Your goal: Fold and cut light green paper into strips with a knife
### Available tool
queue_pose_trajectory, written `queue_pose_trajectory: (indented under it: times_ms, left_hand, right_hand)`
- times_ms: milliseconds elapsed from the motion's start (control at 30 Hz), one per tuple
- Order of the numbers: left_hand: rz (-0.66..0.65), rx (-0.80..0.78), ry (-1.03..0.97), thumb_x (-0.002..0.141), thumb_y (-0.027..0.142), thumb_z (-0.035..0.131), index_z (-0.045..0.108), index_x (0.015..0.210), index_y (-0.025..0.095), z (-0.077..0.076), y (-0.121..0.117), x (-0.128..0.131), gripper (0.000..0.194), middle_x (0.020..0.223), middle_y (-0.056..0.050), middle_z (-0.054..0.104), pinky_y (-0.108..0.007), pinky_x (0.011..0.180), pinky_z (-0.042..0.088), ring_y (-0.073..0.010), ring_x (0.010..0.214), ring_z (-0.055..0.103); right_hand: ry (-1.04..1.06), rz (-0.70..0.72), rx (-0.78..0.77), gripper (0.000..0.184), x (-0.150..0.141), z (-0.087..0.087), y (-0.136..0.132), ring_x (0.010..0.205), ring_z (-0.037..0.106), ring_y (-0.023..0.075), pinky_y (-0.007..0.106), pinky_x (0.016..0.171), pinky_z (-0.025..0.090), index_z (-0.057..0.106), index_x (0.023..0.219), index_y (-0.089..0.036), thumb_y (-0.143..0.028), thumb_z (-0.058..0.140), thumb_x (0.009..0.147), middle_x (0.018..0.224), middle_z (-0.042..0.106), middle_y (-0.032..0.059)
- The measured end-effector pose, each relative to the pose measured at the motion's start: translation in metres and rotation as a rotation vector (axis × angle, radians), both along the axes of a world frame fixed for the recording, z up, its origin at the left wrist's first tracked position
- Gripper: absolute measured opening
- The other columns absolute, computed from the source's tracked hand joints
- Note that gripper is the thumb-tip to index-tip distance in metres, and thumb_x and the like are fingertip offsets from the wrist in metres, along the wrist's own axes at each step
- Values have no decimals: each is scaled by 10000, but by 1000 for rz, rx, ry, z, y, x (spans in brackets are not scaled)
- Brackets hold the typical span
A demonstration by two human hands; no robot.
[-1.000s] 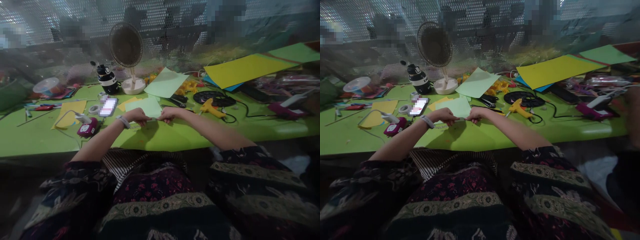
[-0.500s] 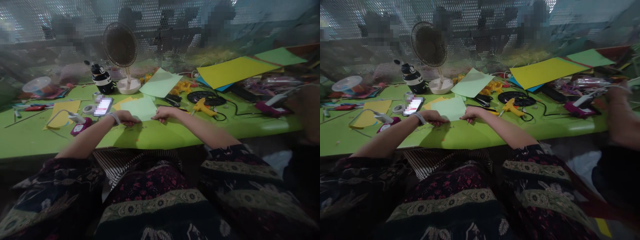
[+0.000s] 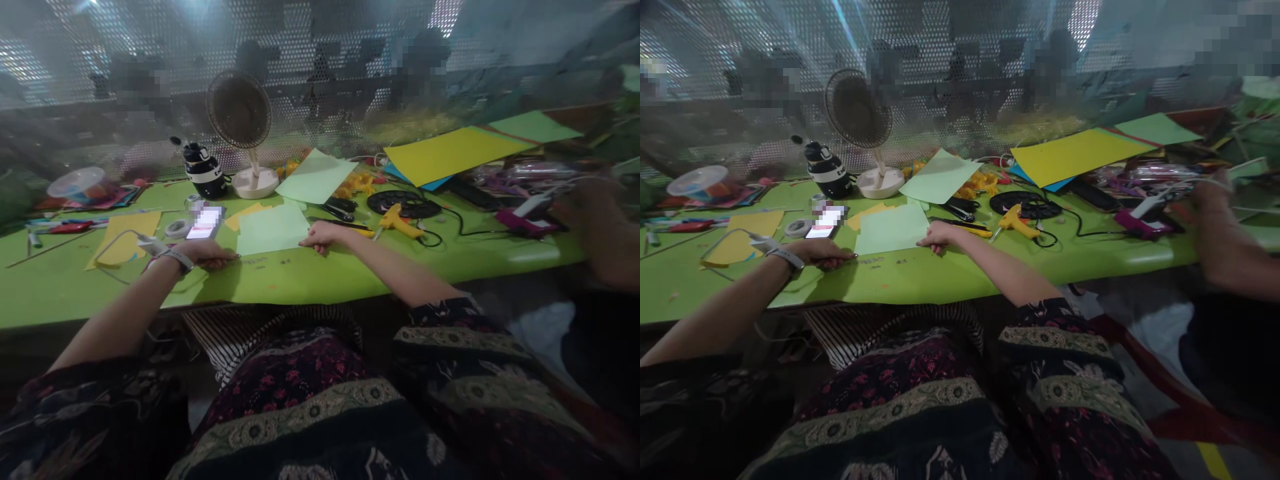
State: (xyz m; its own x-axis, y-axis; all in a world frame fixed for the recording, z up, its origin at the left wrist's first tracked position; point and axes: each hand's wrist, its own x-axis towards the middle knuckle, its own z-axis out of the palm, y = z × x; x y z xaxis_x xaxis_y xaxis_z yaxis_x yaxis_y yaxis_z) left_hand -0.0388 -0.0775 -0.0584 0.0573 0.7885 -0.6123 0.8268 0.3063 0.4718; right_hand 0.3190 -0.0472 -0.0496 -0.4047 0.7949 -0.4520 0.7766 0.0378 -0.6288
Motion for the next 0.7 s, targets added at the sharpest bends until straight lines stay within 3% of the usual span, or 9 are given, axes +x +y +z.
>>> queue_pose_trajectory:
  times_ms: [100,167,267,367,467,533,633,700]
  left_hand:
    - [45,23,-54,583,667,892,612,520,204,3,-3,0,545,519,-51,600,-275,454,394,-136,467,499]
    - [75,163,-112,634,656,864,646,568,210,5,-3,5,501,580,-62,665,-298,521,475,-167,534,596]
    - [85,514,-158,764,639,767,718,738,207,5,1,25,435,769,-95,771,-334,687,569,-214,722,724]
    - [-80,832,-99,880,603,663,763,972,195,0,9,59,431,1060,-126,806,-370,893,584,-256,987,750]
    - [-223,922,-5,911,600,647,712,1277,189,-11,17,90,555,1446,-158,677,-415,1151,473,-295,1354,616]
    - [-329,863,51,928,634,626,600,1465,183,-20,20,104,701,1636,-169,505,-461,1240,377,-324,1531,444]
    - [-466,794,120,977,667,543,413,1628,173,-32,19,115,827,1754,-158,287,-506,1320,197,-323,1640,214]
    - [-514,776,168,1009,670,481,326,1673,168,-37,16,118,847,1774,-150,226,-506,1335,115,-311,1655,146]
  right_hand:
    - [58,-14,10,348,4,-2,-7,490,602,101,225,539,522,556,723,-181,-314,735,990,569,638,-13]
    - [90,1,80,297,14,-1,-11,581,653,119,251,623,557,594,793,-173,-343,707,1008,669,693,15]
    - [-21,-20,403,203,42,3,-13,855,711,185,320,798,572,673,963,-173,-370,686,1012,978,765,90]
    - [-290,-23,674,246,72,4,-9,1108,660,301,393,882,549,707,1132,-192,-377,717,970,1275,699,163]
    - [-451,21,695,377,88,-2,-1,1208,617,375,439,939,531,696,1242,-174,-396,739,941,1321,669,195]
    - [-486,10,668,362,90,-8,4,1197,628,374,452,944,534,685,1281,-154,-366,673,987,1314,671,210]
    - [-499,6,662,314,91,-16,11,1196,633,364,463,968,530,698,1275,-130,-291,600,1024,1309,664,226]
    - [-494,26,668,305,93,-19,14,1200,630,362,466,995,520,712,1258,-115,-270,600,1022,1301,657,233]
